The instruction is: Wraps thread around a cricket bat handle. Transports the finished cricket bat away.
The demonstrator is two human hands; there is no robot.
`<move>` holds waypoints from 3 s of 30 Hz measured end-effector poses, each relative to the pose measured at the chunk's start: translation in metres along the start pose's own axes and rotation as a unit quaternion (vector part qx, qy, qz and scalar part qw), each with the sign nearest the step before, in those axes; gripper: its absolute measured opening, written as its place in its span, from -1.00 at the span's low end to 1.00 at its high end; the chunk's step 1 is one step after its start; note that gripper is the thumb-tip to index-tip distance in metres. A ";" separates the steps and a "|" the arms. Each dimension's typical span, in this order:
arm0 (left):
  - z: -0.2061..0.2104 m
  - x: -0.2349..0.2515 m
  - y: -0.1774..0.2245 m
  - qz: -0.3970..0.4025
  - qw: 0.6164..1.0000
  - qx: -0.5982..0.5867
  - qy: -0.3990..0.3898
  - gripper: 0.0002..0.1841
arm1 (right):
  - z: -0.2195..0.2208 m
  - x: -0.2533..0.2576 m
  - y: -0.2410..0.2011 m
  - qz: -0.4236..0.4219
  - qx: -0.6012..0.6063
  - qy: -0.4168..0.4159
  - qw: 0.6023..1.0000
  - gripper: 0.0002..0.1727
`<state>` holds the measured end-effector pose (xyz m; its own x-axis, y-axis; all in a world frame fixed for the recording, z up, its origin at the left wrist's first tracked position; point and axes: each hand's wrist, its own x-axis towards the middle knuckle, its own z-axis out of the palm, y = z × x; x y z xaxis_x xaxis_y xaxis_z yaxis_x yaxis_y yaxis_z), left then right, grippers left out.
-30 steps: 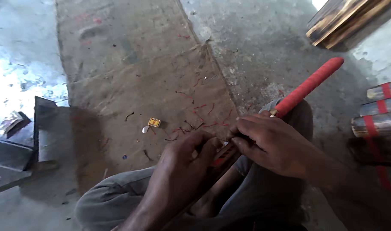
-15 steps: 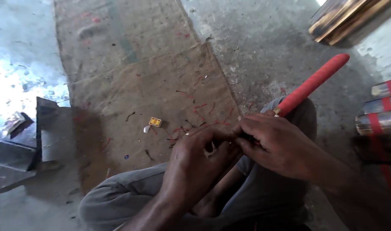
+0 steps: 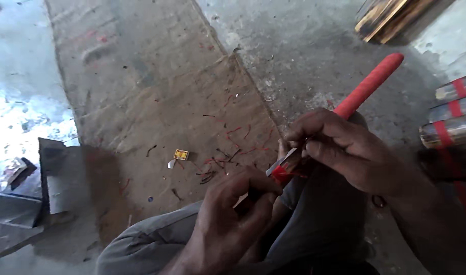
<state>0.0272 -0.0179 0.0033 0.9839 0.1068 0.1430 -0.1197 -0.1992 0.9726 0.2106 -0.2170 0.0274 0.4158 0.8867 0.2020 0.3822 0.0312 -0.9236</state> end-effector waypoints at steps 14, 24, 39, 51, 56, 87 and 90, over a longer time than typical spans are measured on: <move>0.004 -0.002 -0.003 0.020 0.998 0.059 -0.016 -0.87 | 0.024 -0.014 0.025 -0.128 -0.266 -0.001 0.955 -0.74; 0.012 -0.007 -0.006 0.020 0.988 0.149 -0.046 -0.90 | 0.032 -0.013 0.001 0.016 -0.055 0.032 0.998 -0.78; 0.011 -0.002 -0.004 -0.154 0.897 0.405 -0.089 -0.31 | -0.045 -0.087 -0.002 0.145 -0.479 0.117 0.858 -0.38; 0.020 -0.012 0.002 -0.109 0.907 0.404 -0.039 -0.45 | 0.009 0.008 -0.004 -0.132 -0.352 -0.149 0.915 -0.72; 0.013 -0.008 0.000 -0.128 0.919 0.366 -0.067 -0.46 | -0.002 0.037 0.012 -0.030 -0.179 -0.292 0.939 -0.72; 0.012 0.030 -0.006 -0.147 0.938 0.312 -0.042 -0.53 | -0.056 -0.299 0.159 0.562 -0.383 0.006 0.733 -0.40; 0.017 0.041 -0.005 -0.126 0.927 0.353 0.021 -0.62 | -0.030 -0.337 0.177 0.595 -0.421 0.105 0.676 -0.39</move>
<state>0.0700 -0.0292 0.0008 0.9612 0.2711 -0.0504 0.2436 -0.7492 0.6159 0.1630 -0.5245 -0.1941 0.9173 -0.0353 -0.3966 -0.0287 -0.9993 0.0225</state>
